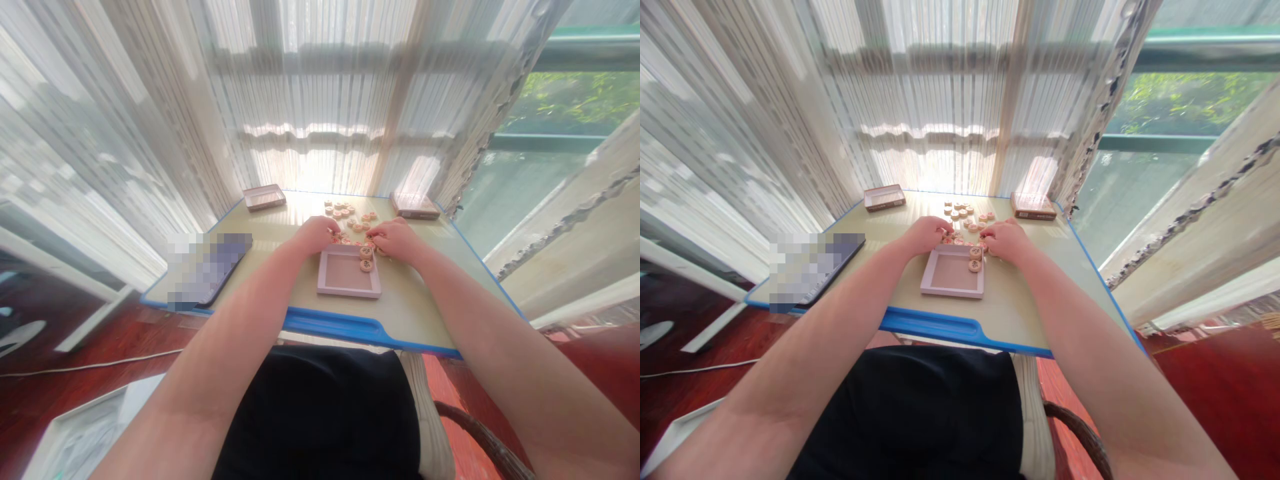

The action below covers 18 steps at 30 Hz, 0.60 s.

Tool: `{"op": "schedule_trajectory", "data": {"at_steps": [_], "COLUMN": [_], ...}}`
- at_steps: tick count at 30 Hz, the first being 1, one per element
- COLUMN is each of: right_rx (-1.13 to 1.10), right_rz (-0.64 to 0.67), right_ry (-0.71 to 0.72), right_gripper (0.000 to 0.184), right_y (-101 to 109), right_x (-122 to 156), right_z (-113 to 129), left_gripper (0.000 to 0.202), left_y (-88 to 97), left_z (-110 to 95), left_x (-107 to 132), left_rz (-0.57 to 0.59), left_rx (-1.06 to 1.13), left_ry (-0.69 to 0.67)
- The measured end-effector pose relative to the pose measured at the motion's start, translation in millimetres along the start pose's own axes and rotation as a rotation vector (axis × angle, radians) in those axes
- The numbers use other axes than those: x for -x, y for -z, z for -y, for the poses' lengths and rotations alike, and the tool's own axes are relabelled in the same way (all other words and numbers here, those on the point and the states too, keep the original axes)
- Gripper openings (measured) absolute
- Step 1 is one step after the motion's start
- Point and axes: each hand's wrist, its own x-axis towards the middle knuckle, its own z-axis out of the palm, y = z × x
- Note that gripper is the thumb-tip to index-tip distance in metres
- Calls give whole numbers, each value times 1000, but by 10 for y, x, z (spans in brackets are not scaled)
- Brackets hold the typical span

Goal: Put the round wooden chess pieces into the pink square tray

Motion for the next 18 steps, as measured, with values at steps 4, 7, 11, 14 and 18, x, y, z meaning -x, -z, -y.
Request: {"op": "schedule_trajectory", "data": {"at_steps": [4,7,11,14,18], "right_rx": [-23,-53,-72,-104,-141], "right_rz": [-24,-50,-58,-69,-63], "right_ry": [-13,-11,-10,-27,-55], "right_gripper": [37,37,34,31,33], "right_y": [9,9,-7,-22,-14], "right_x": [6,15,8,-3,9], "right_z": [11,9,-15,-39,-32], "left_gripper": [37,36,36,36,37], "left_y": [-10,-14,-12,-7,-2], "left_z": [15,15,5,3,4], "left_x": [-5,-10,-6,1,3], "left_rz": [-1,-2,-4,-9,-10], "left_rx": [-11,-13,-15,-15,-15], "left_ry": [-1,0,-2,-4,1]}}
